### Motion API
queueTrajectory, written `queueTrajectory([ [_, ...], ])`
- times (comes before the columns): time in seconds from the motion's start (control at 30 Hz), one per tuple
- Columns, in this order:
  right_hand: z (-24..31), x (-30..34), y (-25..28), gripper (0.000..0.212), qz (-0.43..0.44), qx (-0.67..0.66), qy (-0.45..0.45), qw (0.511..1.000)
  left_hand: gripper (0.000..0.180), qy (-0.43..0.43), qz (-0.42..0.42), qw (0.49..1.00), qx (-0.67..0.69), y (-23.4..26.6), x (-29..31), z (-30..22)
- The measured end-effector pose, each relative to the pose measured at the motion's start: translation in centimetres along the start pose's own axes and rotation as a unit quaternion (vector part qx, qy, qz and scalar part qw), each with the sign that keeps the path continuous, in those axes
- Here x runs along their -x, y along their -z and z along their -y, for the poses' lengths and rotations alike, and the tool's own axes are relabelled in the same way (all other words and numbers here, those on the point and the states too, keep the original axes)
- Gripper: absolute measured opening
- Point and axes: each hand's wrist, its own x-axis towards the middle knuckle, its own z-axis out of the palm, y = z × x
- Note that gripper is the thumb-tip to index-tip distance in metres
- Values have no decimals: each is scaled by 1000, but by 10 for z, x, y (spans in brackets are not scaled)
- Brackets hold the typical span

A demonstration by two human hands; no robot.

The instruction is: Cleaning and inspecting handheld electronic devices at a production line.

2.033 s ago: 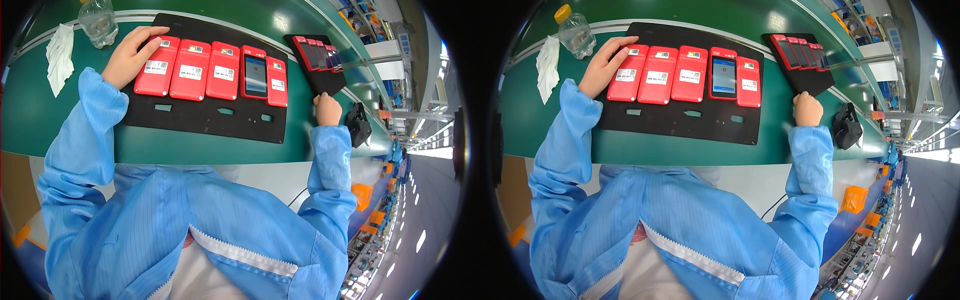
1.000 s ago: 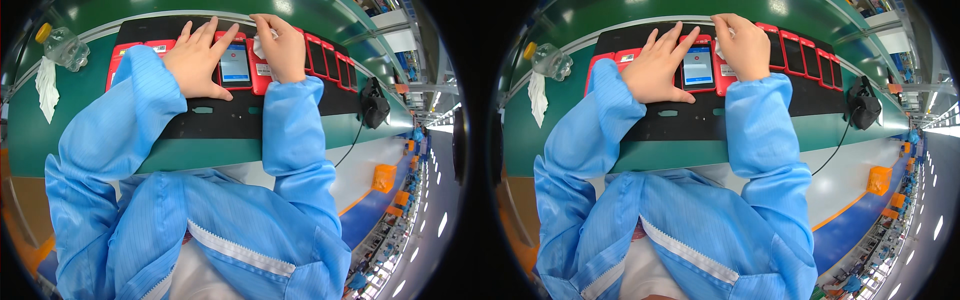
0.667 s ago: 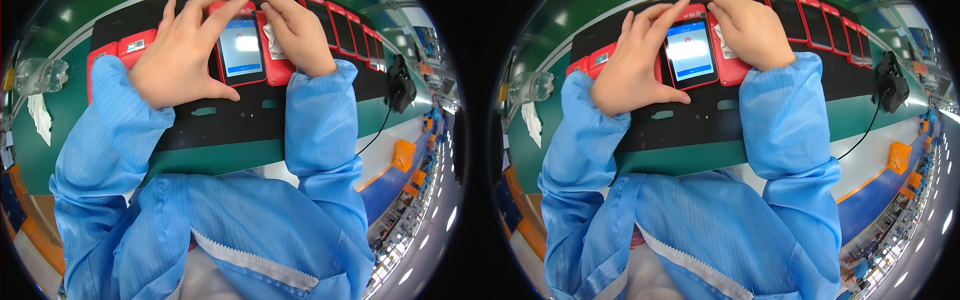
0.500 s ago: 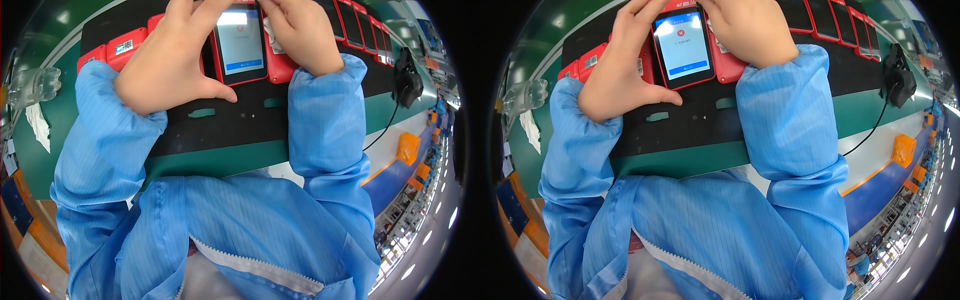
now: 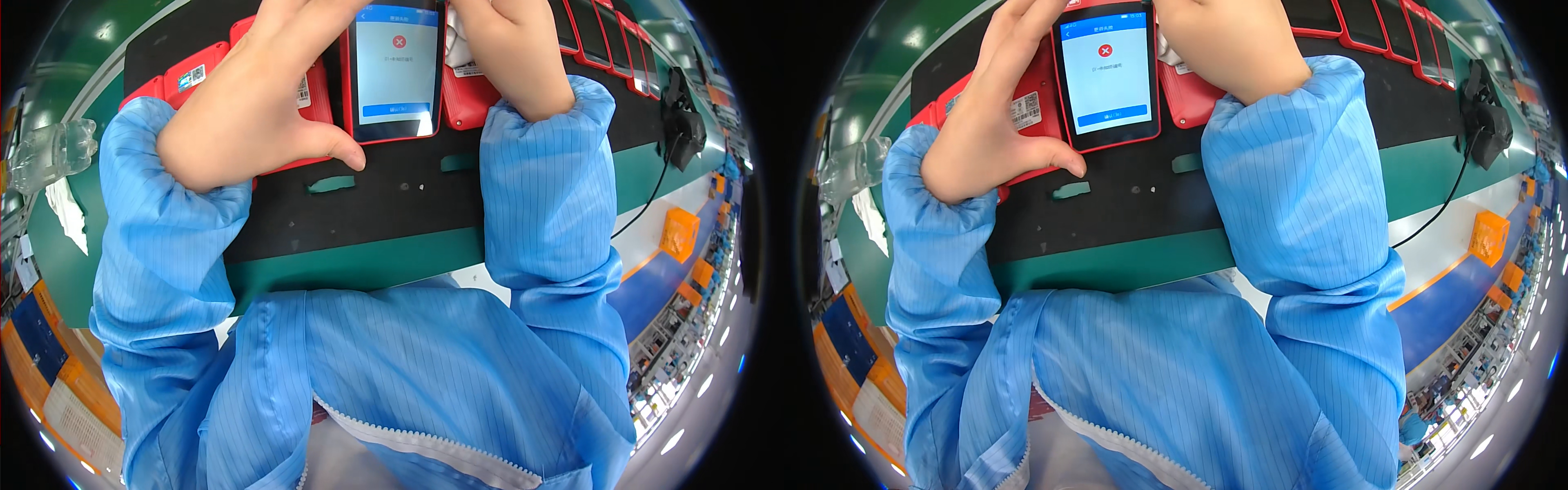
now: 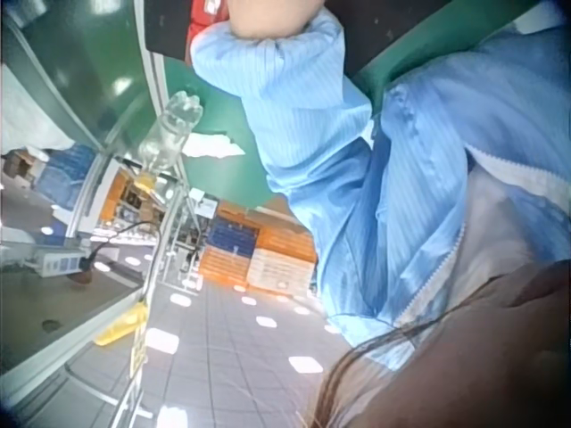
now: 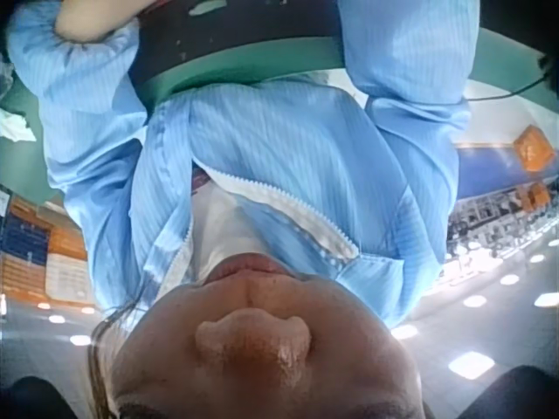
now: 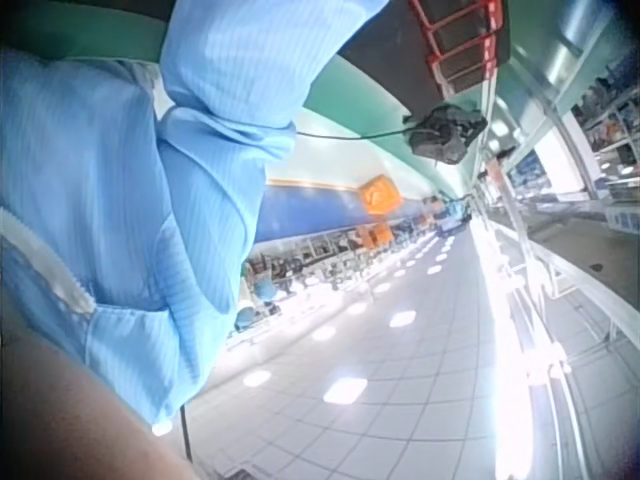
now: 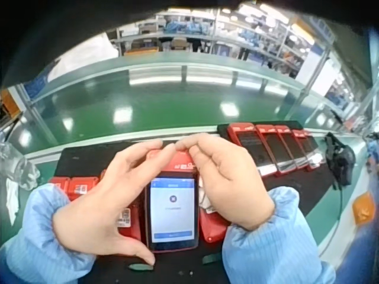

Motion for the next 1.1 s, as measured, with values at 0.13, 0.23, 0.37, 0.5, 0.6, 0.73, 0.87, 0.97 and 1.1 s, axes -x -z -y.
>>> queueTrajectory([
  [0.13, -5, 1, -2, 23, -5, -119, -12, 993, 121, -50, -64, 997, -21, -7, 3, 13],
  [0.23, -5, 1, -2, 24, 10, -237, -110, 965, 101, -40, -76, 983, 160, -9, -4, 12],
  [0.37, -4, -1, -7, 25, 24, -254, -100, 962, 115, -388, -61, 798, 456, -32, -34, 52],
  [0.5, -24, -1, -13, 25, 57, -435, 60, 897, 112, -390, -74, 808, 435, -37, -38, 59],
  [0.6, -23, -1, -14, 25, 56, -427, 78, 899, 106, -429, -59, 751, 498, -44, -46, 64],
  [0.73, -6, 3, -7, 24, 28, -292, 39, 955, 92, -418, -36, 774, 473, -40, -45, 67],
  [0.87, -1, 3, -4, 23, 26, -141, -2, 990, 86, -423, -31, 772, 474, -38, -45, 66],
  [0.97, -21, -1, -15, 23, 30, -384, 130, 913, 86, -431, -32, 766, 475, -40, -49, 66],
  [1.1, -16, -1, -15, 23, 22, -384, 137, 913, 86, -423, -32, 770, 477, -39, -47, 67],
])
